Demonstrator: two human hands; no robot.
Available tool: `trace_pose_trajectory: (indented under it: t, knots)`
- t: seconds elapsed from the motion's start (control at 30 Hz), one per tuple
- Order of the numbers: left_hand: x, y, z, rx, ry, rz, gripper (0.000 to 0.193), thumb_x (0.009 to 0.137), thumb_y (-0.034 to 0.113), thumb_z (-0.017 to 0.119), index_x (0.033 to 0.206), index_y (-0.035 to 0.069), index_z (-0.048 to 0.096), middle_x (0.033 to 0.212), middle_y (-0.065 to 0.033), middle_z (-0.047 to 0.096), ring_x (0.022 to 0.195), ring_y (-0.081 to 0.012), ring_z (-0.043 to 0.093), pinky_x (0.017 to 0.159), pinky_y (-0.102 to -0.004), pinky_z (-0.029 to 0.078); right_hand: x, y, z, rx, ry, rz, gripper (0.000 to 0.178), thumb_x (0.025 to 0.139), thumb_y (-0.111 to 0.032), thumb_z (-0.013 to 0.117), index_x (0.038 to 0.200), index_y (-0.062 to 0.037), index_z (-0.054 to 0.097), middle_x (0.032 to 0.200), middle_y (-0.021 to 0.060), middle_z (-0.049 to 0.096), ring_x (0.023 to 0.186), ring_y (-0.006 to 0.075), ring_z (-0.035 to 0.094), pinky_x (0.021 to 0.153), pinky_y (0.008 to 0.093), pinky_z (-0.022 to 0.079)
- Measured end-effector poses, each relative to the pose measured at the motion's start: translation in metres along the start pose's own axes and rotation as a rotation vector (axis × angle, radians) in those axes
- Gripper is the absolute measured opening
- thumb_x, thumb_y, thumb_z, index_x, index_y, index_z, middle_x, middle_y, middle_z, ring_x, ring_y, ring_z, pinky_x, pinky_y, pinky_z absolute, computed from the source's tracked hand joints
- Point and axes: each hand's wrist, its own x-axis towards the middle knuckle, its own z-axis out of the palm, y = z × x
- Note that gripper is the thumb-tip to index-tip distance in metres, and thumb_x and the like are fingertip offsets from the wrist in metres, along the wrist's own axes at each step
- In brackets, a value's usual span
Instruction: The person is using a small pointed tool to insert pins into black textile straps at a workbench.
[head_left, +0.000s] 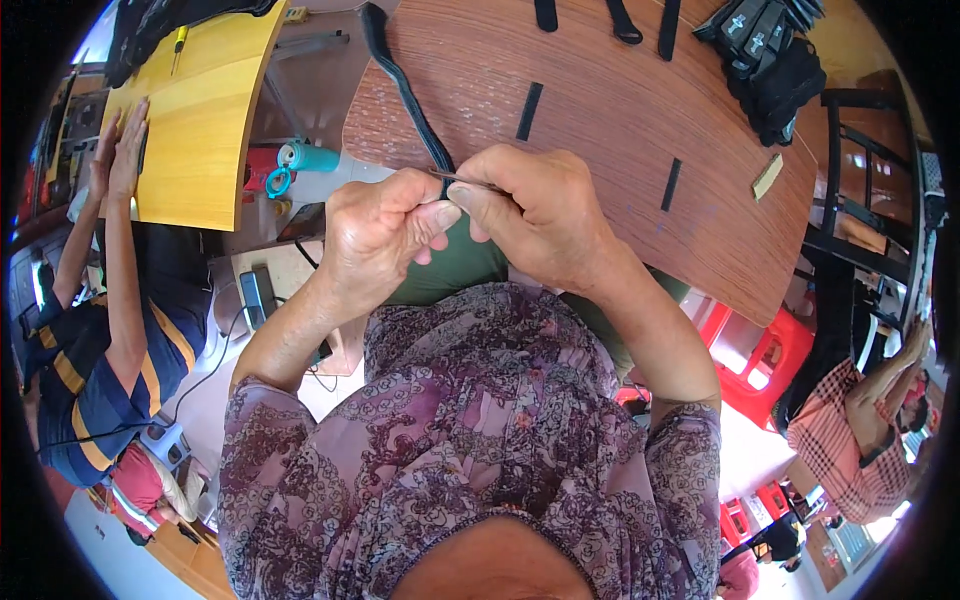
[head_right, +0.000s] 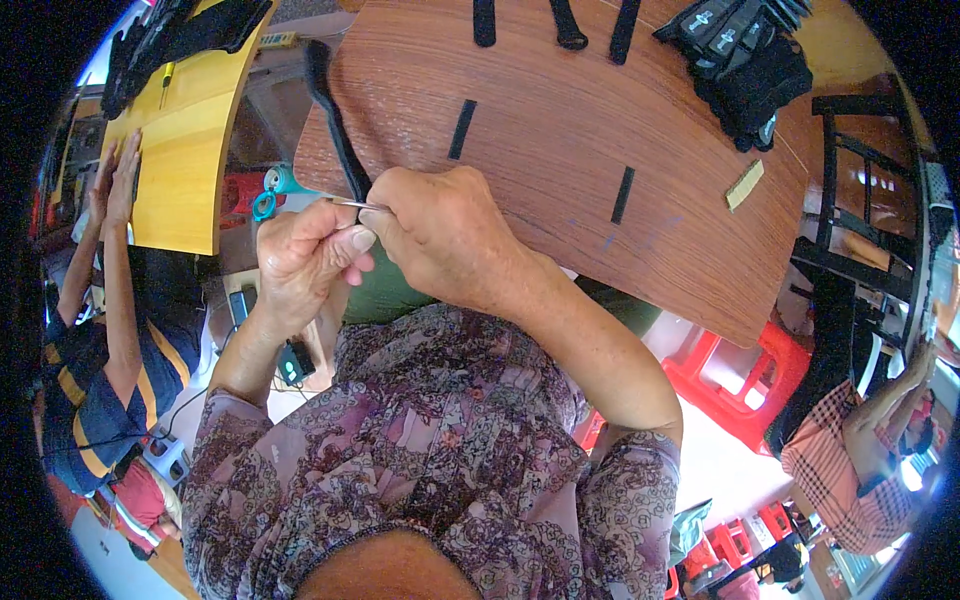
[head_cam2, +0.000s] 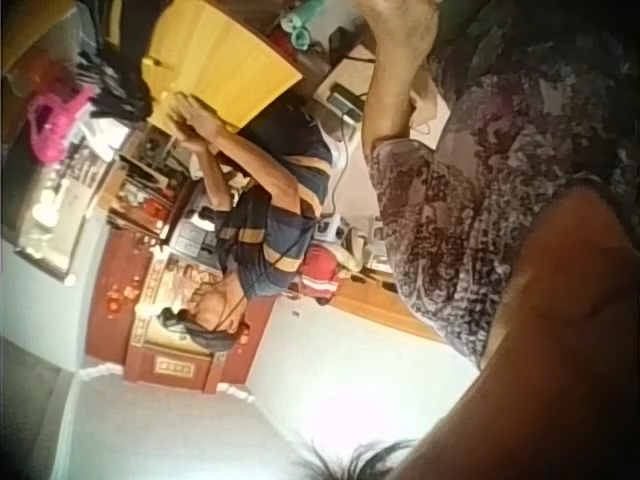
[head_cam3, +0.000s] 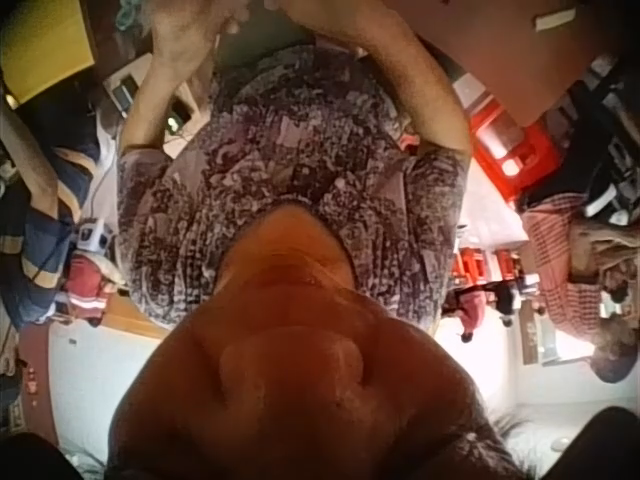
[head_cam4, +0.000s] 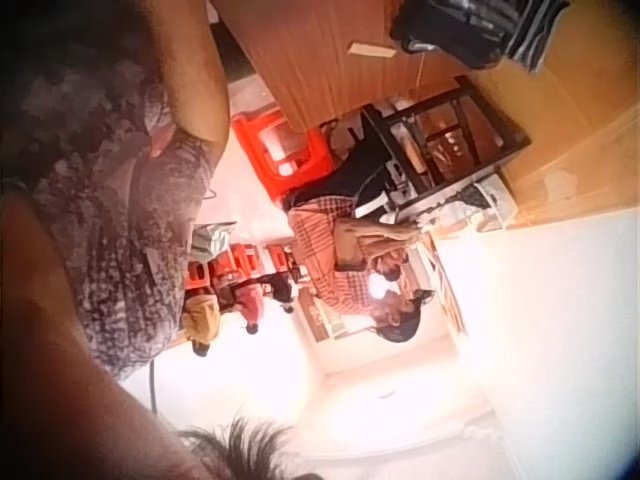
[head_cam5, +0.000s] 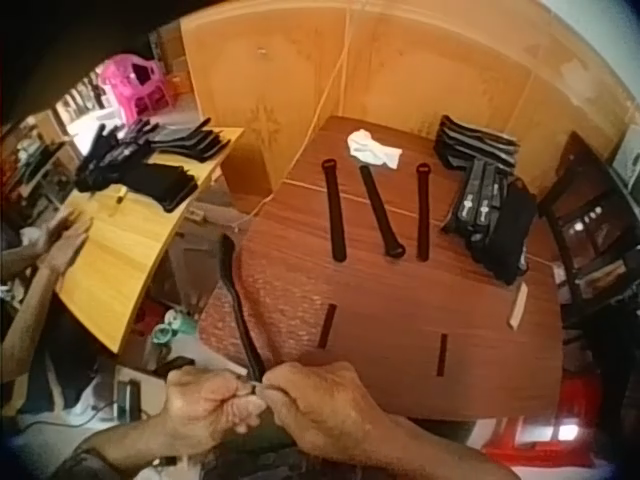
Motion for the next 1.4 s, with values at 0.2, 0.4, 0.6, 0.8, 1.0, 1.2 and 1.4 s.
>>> trace_pose_trajectory:
  t: [0.2,0.4,0.6,0.8,1.0,1.2,1.4]
  knots:
    - [-0.003,0.004,-0.010,-0.115,-0.042,-0.041,0.022,0.083,0.017,0.064,0.077,-0.003,0.059,0.062,-0.0042,0.060,0.051,-0.0080,0.057,0.044,-0.0206,0.046,0.003,-0.005,0.006,0.188,0.031,0.058,0.006,0.077,-0.003,0.063,0.078,-0.0004,0.058,0.056,0.0002,0.054,0.046,0.0079,0.053,0.042,0.0214,0.039]
    - [-0.014,0.014,-0.018,-0.715,0.044,-0.154,0.013,0.081,0.007,0.061,0.077,-0.005,0.059,0.063,-0.0082,0.060,0.048,-0.0122,0.055,0.045,-0.0239,0.046,0.022,-0.035,-0.004,0.869,-0.088,0.530,0.005,0.077,-0.001,0.064,0.077,-0.0001,0.059,0.059,-0.0027,0.053,0.046,0.0025,0.045,0.040,0.0181,0.032]
    - [-0.012,0.015,-0.024,-0.217,0.215,0.051,0.013,0.078,0.008,0.062,0.077,-0.004,0.059,0.062,-0.0072,0.059,0.049,-0.0129,0.055,0.047,-0.0239,0.044,0.028,-0.027,0.000,0.674,-0.126,0.292,0.011,0.077,-0.004,0.068,0.077,0.0008,0.058,0.060,-0.0017,0.053,0.049,0.0024,0.045,0.042,0.0178,0.032]
    - [-0.014,0.007,-0.021,0.111,0.231,0.189,0.012,0.076,0.012,0.065,0.074,0.001,0.060,0.056,-0.0037,0.055,0.047,-0.0115,0.052,0.045,-0.0256,0.039,0.030,-0.027,-0.004,0.531,-0.197,0.230,0.015,0.078,-0.004,0.068,0.072,0.0000,0.055,0.061,-0.0013,0.052,0.050,0.0027,0.048,0.043,0.0180,0.034]
    - [-0.022,0.018,-0.033,-0.306,0.151,0.073,0.012,0.074,0.009,0.063,0.070,-0.002,0.060,0.057,-0.0051,0.058,0.047,-0.0104,0.052,0.044,-0.0232,0.038,0.032,-0.036,-0.011,0.880,-0.251,0.502,0.014,0.074,-0.008,0.069,0.067,-0.0033,0.058,0.057,-0.0021,0.055,0.046,0.0028,0.049,0.041,0.0177,0.035]
    - [-0.031,0.012,-0.054,-0.227,0.172,0.033,0.011,0.074,0.007,0.060,0.071,-0.004,0.060,0.058,-0.0051,0.058,0.049,-0.0098,0.052,0.047,-0.0235,0.039,0.030,-0.026,-0.042,0.730,-0.116,0.475,0.013,0.074,-0.004,0.068,0.067,-0.0047,0.058,0.059,-0.0048,0.053,0.047,0.0006,0.045,0.043,0.0165,0.032]
    - [-0.008,0.013,-0.035,-0.056,-0.100,-0.070,0.014,0.076,0.009,0.065,0.081,-0.003,0.059,0.069,-0.0021,0.061,0.063,-0.0070,0.055,0.057,-0.0228,0.045,0.032,-0.036,-0.021,0.505,-0.391,0.149,0.012,0.072,0.000,0.067,0.071,-0.0026,0.056,0.059,-0.0041,0.048,0.053,0.0016,0.043,0.045,0.0209,0.033]
